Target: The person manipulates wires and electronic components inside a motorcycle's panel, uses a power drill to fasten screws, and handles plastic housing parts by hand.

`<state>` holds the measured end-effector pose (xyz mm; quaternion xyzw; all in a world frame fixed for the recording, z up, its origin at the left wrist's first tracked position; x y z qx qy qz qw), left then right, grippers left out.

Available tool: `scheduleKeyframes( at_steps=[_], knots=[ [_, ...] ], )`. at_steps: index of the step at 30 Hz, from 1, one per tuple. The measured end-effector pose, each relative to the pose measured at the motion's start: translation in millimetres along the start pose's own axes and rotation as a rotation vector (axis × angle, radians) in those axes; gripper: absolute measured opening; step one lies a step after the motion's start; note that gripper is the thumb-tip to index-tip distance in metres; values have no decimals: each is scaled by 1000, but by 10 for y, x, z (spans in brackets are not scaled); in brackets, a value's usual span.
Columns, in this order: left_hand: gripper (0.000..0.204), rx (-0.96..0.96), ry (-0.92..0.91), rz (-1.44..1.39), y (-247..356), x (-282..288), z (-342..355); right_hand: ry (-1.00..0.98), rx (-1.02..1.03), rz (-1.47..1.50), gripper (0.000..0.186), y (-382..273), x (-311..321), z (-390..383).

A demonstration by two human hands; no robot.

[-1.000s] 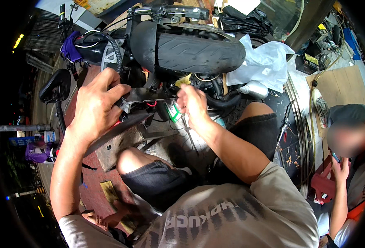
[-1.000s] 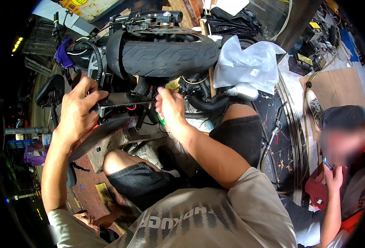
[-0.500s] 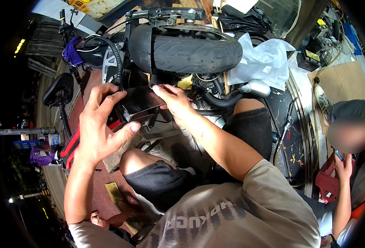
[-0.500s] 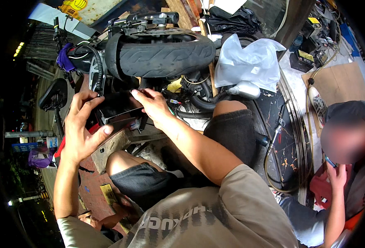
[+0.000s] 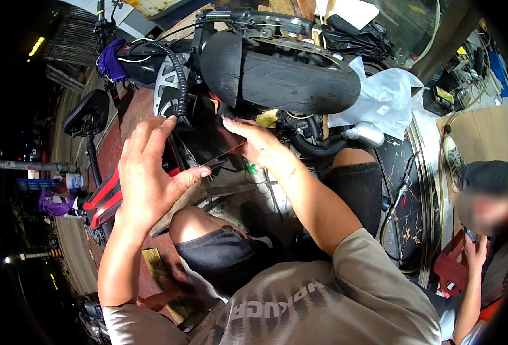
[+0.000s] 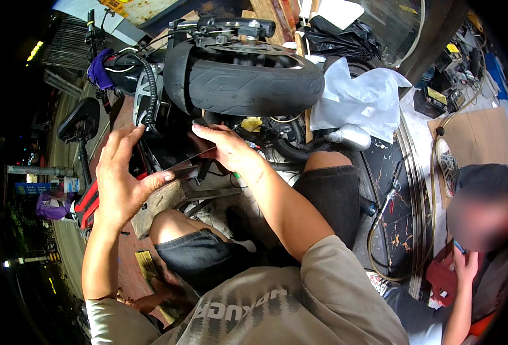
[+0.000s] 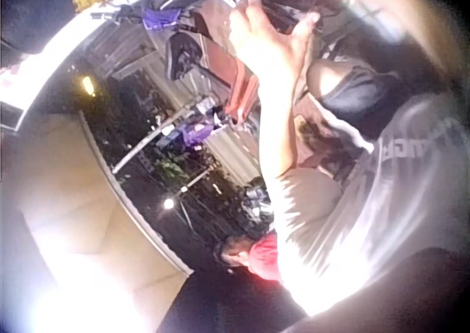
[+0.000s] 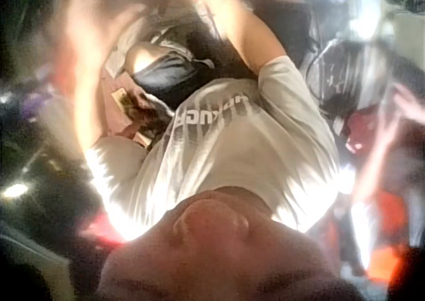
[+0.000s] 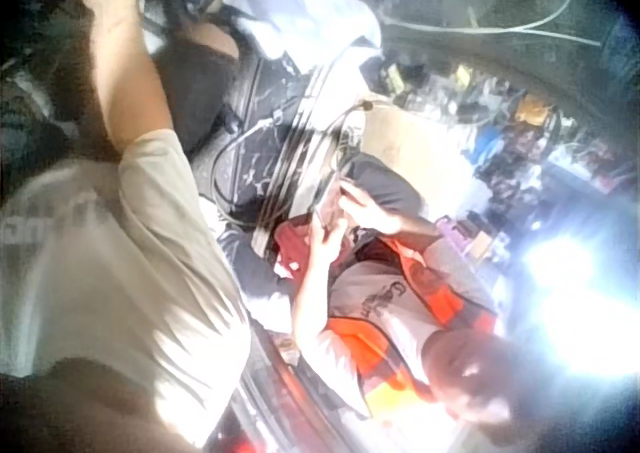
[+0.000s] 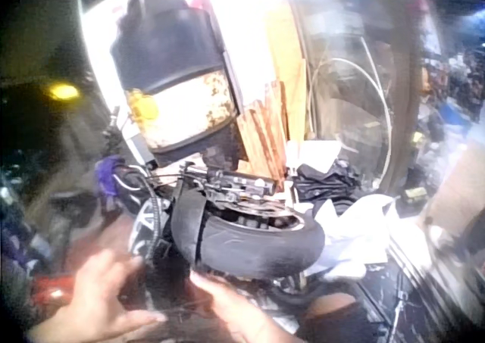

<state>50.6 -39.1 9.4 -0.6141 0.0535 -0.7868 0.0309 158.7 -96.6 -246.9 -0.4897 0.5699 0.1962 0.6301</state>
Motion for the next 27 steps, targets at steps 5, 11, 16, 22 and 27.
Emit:
scheduleKeyframes(
  at_steps=[5,11,16,22,27],
  knots=[
    [99,-32,19,52,21,6,-20,-34,-58,-27,26,0,125,153],
    [94,-48,37,45,35,-1,-9,37,137,-52,38,1,-18,104],
    [90,-31,17,53,33,4,-15,76,208,-61,41,-24,-57,82],
    [91,-49,25,41,50,2,0,51,192,-62,40,-93,-32,109],
    [90,-47,25,11,48,9,8,37,143,-46,35,-87,-51,136]
  ],
)
Point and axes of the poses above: each hand's wrist, its own z-axis towards the middle knuckle, its own x-axis out of the back of the hand, y = z × x, the point moved 7 cm from there along z, towards the middle knuckle, and after that the axes turned 5 degrees about z, right-handed, at the moved point
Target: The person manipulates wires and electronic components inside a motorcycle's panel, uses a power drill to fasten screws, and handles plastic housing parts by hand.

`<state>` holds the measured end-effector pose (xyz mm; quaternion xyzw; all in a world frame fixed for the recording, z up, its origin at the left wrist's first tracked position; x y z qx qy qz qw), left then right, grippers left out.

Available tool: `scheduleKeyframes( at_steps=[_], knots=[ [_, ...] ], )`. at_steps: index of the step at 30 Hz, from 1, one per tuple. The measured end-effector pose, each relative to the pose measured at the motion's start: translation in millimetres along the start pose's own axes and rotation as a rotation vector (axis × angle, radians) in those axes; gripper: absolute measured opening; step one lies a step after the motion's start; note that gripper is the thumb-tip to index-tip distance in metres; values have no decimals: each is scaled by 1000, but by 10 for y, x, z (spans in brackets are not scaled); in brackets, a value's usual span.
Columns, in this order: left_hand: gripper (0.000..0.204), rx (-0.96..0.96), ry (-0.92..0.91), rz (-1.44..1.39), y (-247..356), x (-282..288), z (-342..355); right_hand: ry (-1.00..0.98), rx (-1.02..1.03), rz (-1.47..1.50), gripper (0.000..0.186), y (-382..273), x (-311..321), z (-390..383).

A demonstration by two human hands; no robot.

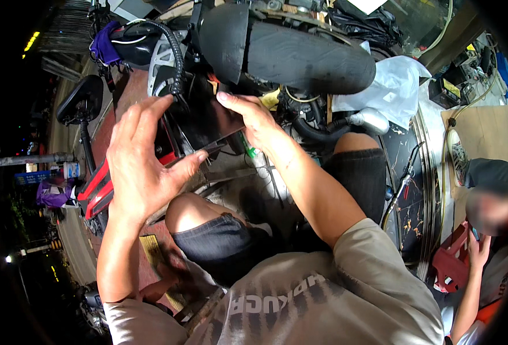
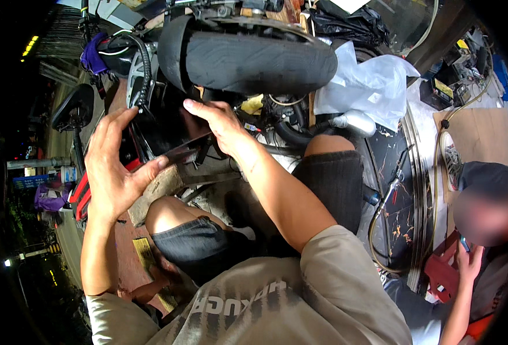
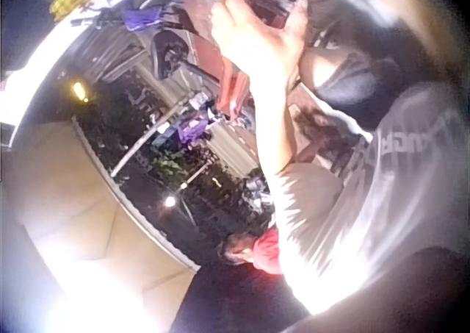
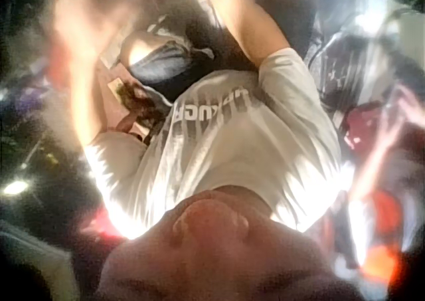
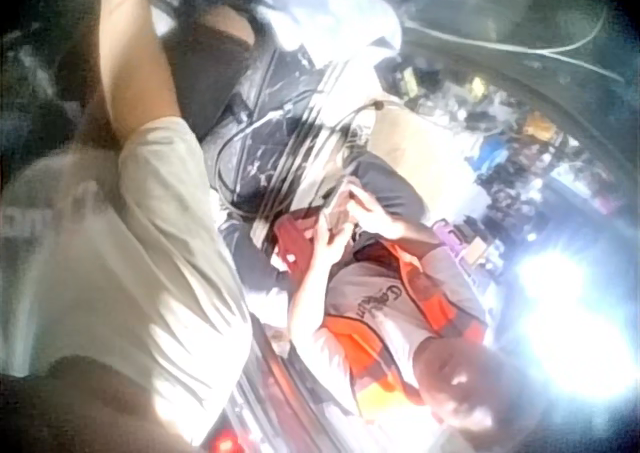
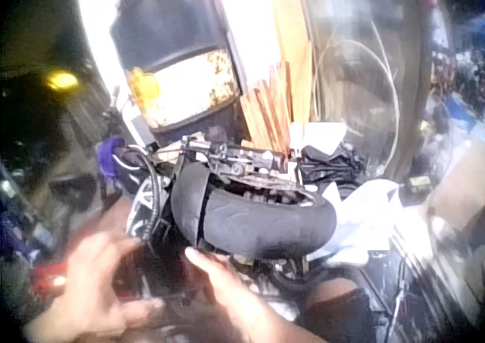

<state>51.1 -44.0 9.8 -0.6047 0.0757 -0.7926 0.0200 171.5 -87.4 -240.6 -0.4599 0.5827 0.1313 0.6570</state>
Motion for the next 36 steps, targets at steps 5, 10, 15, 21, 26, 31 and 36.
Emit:
scheduleKeyframes(
  at_steps=[5,10,15,21,26,31,36],
  knots=[
    [89,31,-9,-13,-4,-33,-13,85,187,-26,34,-91,-32,-78],
    [87,36,-11,-14,-9,-26,-22,45,89,16,26,-42,-57,-122],
    [84,10,2,-6,17,-47,-2,20,13,11,24,-27,-28,-114],
    [80,-19,36,37,55,-34,-3,85,27,5,27,-39,-19,-50],
    [82,-19,42,60,62,-16,-10,196,215,-207,35,1,48,83],
    [87,16,0,42,8,-61,-24,186,165,-366,37,-21,173,201],
    [86,-15,9,58,36,-44,-3,273,385,-487,36,-12,146,166]
  ],
)
Point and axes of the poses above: each hand's wrist, its own z-axis towards the middle knuckle, its own x-axis out of the back of the hand, y = z × x, the point moved 7 cm from there along z, towards the middle knuckle, and after that the axes turned 5 degrees about z, right-handed, at the moved point
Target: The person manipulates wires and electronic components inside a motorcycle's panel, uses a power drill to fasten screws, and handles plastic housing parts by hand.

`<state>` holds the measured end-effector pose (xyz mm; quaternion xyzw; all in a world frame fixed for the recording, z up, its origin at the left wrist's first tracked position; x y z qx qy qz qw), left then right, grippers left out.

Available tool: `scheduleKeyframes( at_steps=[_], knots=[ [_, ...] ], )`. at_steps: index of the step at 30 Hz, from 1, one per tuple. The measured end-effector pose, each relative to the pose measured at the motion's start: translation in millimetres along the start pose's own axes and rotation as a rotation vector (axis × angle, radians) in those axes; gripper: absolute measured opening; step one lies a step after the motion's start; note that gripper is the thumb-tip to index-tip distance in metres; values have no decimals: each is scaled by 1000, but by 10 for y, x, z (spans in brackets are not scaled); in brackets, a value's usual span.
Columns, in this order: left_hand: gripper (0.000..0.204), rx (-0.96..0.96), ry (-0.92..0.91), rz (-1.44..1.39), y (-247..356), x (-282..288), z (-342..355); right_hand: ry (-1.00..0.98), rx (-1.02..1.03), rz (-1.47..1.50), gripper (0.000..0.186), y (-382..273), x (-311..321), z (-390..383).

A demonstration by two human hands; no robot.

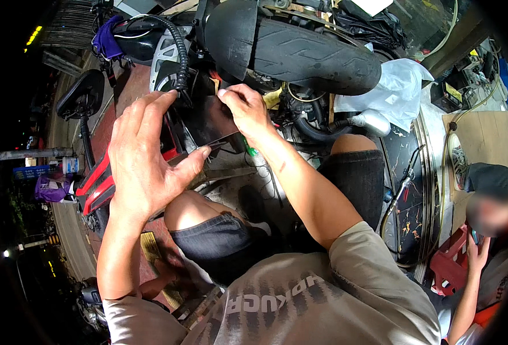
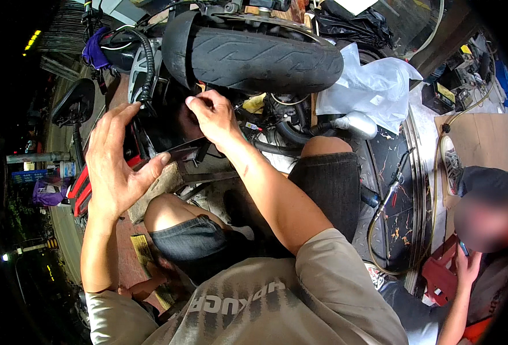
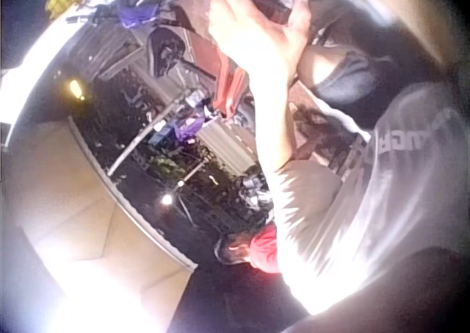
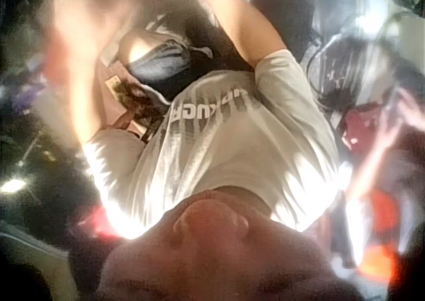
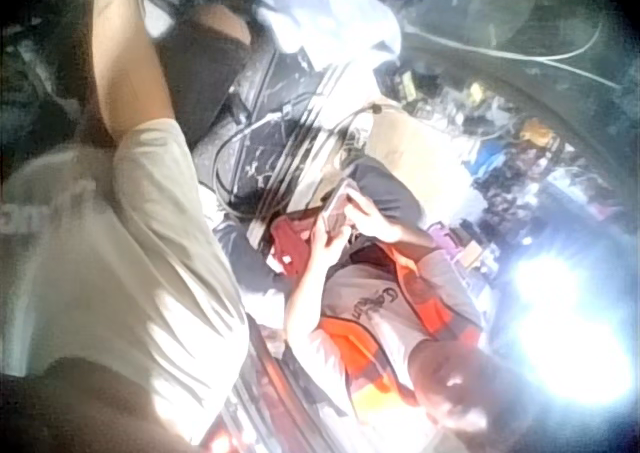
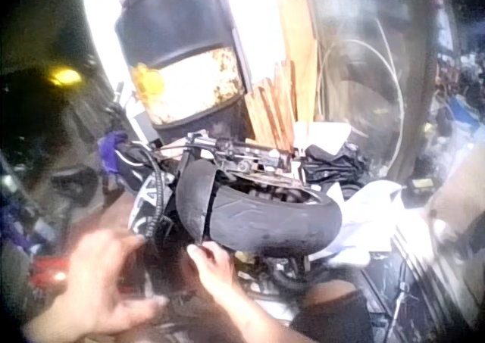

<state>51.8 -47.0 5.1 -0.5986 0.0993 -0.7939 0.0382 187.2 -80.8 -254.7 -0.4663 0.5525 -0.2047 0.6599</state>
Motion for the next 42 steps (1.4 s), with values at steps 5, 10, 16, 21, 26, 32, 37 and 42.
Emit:
scheduleKeyframes(
  at_steps=[5,10,16,21,26,32,37,42],
  knots=[
    [86,-16,-7,-1,-27,12,-21,38,-50,49,36,61,-84,-134],
    [84,-15,8,2,-28,14,-11,44,-90,108,35,162,-86,-123],
    [88,12,1,-16,-28,14,-4,-19,-143,199,30,198,-139,-129],
    [90,21,-48,-42,-69,-2,46,23,-29,157,31,141,-141,-143],
    [88,-47,-77,-102,-82,35,109,67,-11,113,33,185,-178,-136],
    [85,-87,-94,-149,-126,11,119,-129,-120,230,41,216,-301,-190],
    [84,-61,-103,-185,-116,0,129,-119,-107,186,42,143,-300,-274],
    [82,-30,-106,-200,-154,-16,118,-125,-66,183,40,86,-333,-269]
  ],
)
Point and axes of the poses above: each hand's wrist, its own z-axis towards the middle knuckle, its own x-axis out of the back of the hand, y = z × x, the point moved 7 cm from there along z, towards the middle knuckle, and after that the axes turned 5 degrees about z, right-handed, at the moved point
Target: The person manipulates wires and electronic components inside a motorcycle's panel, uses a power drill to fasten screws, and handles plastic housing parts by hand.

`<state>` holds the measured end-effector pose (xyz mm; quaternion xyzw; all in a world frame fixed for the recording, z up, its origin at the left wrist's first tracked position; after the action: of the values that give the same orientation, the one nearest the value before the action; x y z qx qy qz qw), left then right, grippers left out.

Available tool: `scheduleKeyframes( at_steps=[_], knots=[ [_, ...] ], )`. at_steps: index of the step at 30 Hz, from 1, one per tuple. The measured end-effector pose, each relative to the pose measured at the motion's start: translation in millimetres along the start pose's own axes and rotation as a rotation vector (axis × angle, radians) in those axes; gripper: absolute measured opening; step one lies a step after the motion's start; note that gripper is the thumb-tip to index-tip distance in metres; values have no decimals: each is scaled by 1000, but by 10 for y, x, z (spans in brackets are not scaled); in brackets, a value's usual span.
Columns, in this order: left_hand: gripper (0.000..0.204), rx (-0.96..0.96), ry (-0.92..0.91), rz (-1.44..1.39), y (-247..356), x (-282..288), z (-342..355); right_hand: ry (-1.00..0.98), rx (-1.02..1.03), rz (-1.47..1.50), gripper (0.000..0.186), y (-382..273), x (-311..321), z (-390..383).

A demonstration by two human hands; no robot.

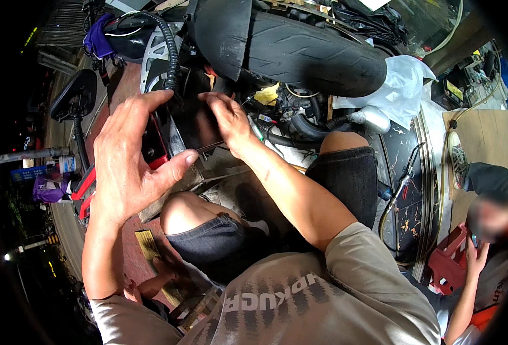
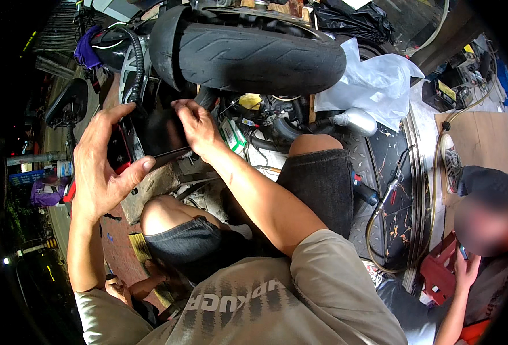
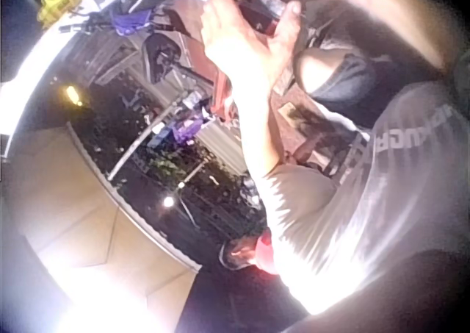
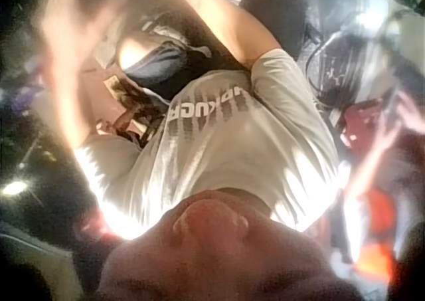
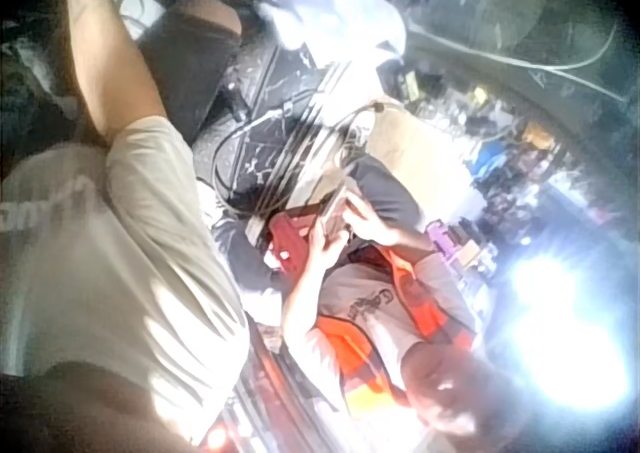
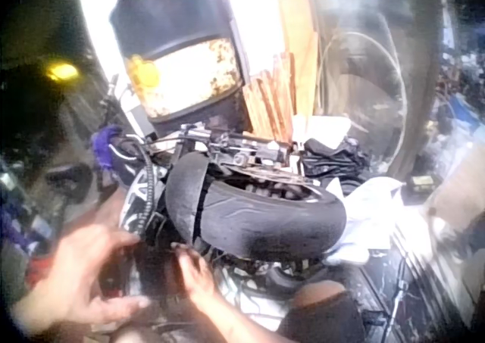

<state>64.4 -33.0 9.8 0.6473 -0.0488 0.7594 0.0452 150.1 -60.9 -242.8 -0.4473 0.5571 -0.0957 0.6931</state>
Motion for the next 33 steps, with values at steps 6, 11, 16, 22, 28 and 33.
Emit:
scheduleKeyframes(
  at_steps=[6,11,16,22,28,33],
  knots=[
    [82,-14,17,46,12,21,15,40,90,15,34,71,-21,34],
    [78,4,7,47,16,19,19,58,159,-131,34,107,11,59],
    [72,-8,8,42,18,28,9,100,162,-235,37,-76,-22,-35],
    [52,66,23,-1,-28,20,2,38,41,-294,45,32,11,25],
    [51,164,-23,-31,-66,-17,74,-69,79,-274,49,31,-4,66],
    [47,11,-16,-9,-56,11,142,-165,115,-263,49,41,13,103]
  ],
)
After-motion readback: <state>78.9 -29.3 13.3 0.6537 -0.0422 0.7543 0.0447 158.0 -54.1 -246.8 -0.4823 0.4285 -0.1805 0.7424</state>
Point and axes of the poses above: each hand's wrist, its own z-axis towards the middle knuckle, its own x-axis out of the back of the hand, y = z × x, the point moved 7 cm from there along z, towards the middle knuckle, and after that the axes turned 5 degrees about z, right-handed, at the moved point
